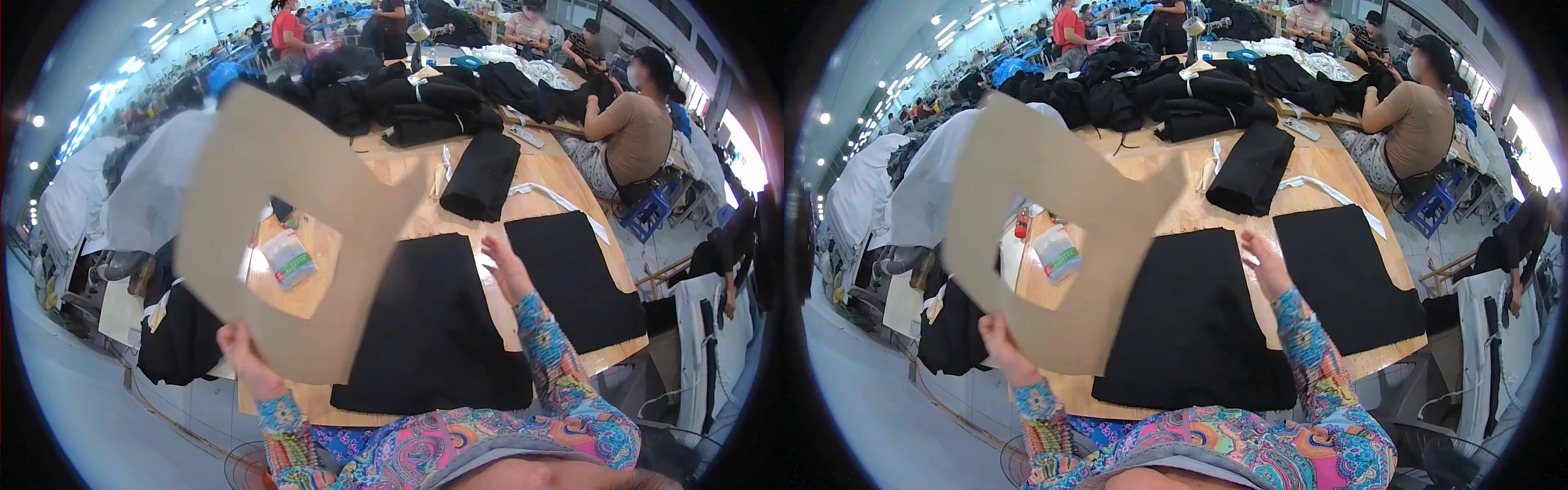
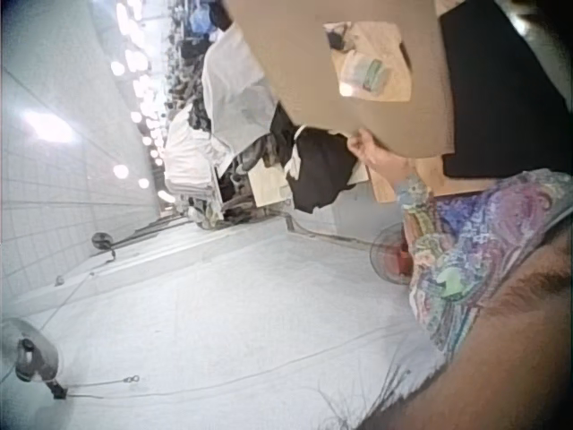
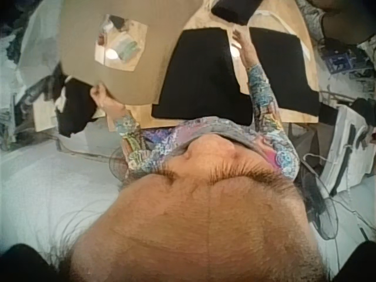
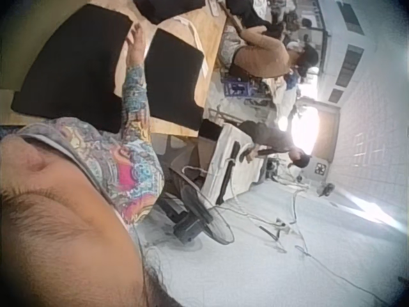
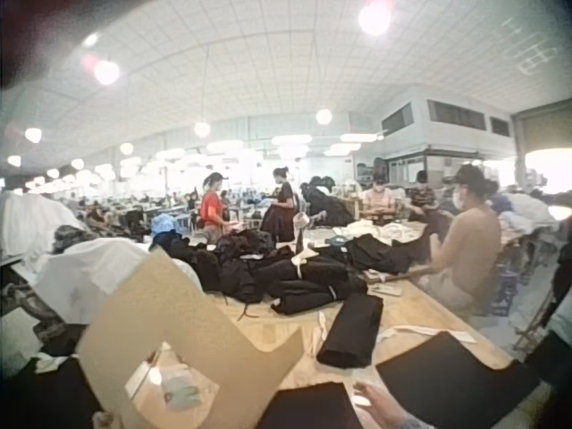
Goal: The person uses a cardboard template to trace and cut shapes from black fabric. They repeatedly place the template on the fabric, trace the outline with a marking tool, and then cut out the shape. The cut pieces are set aside on the table.
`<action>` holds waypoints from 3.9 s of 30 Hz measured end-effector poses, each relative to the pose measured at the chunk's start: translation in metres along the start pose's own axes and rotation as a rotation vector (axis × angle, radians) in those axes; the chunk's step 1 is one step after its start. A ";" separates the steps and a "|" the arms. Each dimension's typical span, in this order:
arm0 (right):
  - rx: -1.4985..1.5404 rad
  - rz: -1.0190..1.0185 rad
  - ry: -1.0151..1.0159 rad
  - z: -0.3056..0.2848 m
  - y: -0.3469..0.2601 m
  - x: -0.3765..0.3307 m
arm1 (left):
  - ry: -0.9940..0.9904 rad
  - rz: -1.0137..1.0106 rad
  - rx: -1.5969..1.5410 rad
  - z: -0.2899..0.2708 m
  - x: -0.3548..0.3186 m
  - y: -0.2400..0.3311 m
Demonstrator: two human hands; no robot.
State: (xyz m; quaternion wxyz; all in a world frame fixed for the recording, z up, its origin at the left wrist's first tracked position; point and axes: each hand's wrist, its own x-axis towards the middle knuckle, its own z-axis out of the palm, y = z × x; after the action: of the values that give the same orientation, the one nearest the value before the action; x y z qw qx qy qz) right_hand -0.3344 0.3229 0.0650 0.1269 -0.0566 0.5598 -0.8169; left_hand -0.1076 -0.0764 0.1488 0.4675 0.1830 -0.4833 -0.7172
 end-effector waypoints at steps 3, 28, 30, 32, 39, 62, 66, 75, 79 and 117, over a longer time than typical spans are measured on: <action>-0.002 0.080 -0.086 -0.028 -0.016 0.002 | -0.030 -0.381 -0.175 0.016 -0.017 -0.047; -1.103 -0.426 -0.478 0.104 0.086 0.052 | -0.606 0.120 0.924 0.041 -0.022 -0.206; -1.205 -0.498 -0.530 0.122 0.103 0.068 | -0.615 0.104 0.896 0.042 -0.021 -0.211; -1.344 -0.493 -0.579 0.141 0.115 0.081 | -0.604 0.088 0.872 0.039 -0.021 -0.213; -1.590 -0.244 -0.680 0.168 0.128 0.104 | -0.552 0.017 0.818 0.035 -0.023 -0.214; -1.612 -0.230 -0.718 0.173 0.132 0.109 | -0.512 -0.183 0.698 0.036 -0.020 -0.203; -1.649 -0.211 -0.733 0.173 0.131 0.110 | -0.543 -0.186 0.789 0.033 -0.024 -0.186; -1.686 -0.163 -0.713 0.175 0.129 0.108 | -0.632 -0.432 0.973 -0.038 -0.104 -0.097; -1.699 -0.168 -0.708 0.174 0.131 0.109 | -0.601 -0.459 1.062 -0.048 -0.119 -0.081; -1.688 -0.162 -0.706 0.174 0.132 0.107 | -0.553 -0.483 1.007 -0.062 -0.122 -0.094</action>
State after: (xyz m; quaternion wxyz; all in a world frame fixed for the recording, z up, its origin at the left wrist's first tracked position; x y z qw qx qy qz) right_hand -0.3776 0.0927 0.0010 0.1492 -0.4156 0.8938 -0.0786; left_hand -0.0491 0.0034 0.0158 0.0058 0.2927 -0.8104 -0.5075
